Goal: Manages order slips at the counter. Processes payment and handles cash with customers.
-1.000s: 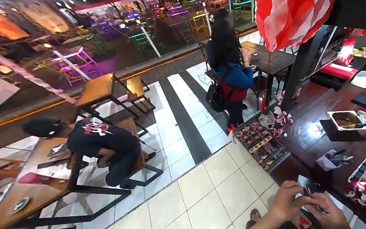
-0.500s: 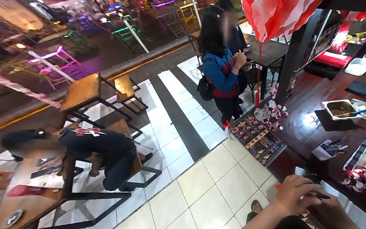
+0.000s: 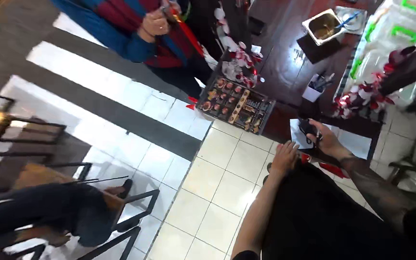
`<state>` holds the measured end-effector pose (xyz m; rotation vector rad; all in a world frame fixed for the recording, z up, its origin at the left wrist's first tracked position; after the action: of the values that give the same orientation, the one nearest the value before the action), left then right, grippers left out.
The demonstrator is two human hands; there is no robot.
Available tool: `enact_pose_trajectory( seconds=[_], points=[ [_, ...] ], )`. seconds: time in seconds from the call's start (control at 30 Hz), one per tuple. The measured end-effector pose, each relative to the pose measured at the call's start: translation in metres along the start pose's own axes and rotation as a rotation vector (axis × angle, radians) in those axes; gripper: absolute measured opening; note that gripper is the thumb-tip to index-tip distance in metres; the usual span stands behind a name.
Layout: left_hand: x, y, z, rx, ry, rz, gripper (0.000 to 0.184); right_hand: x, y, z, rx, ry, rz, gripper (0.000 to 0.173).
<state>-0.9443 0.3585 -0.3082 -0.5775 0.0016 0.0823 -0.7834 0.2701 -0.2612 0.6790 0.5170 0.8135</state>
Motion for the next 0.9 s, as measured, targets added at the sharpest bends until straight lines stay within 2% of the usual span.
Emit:
enact_pose_trajectory(
  seconds=[0.13, 0.27, 0.57, 0.77, 0.9],
  points=[
    [0.007, -0.009, -0.022, 0.106, 0.124, 0.018, 0.055, 0.006, -0.005, -0.01, -0.011, -0.03, 0.023, 0.07],
    [0.006, -0.007, -0.037, 0.15, 0.256, 0.06, 0.065, 0.013, -0.032, -0.026, -0.055, -0.073, -0.005, 0.083],
    [0.006, -0.004, -0.037, 0.22, 0.306, 0.095, 0.07, 0.033, -0.039, -0.018, 0.033, -0.151, 0.027, 0.056],
    [0.003, 0.005, -0.035, 0.242, 0.257, 0.137, 0.067, 0.027, -0.039, -0.014, -0.006, -0.122, 0.019, 0.059],
    [0.005, 0.018, -0.024, 0.222, 0.214, 0.191, 0.066, 0.043, -0.037, -0.008, -0.01, -0.104, -0.012, 0.053]
  ],
)
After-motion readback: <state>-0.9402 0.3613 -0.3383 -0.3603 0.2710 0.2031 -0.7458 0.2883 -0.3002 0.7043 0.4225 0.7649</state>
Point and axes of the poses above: each hand's wrist, its own x-axis towards the middle knuckle, its own z-axis out of the back of the hand, y = z × x, the point moved 9 cm from there along x, towards the middle knuckle, and after that the axes turned 5 degrees about y, right-handed, at the moved point
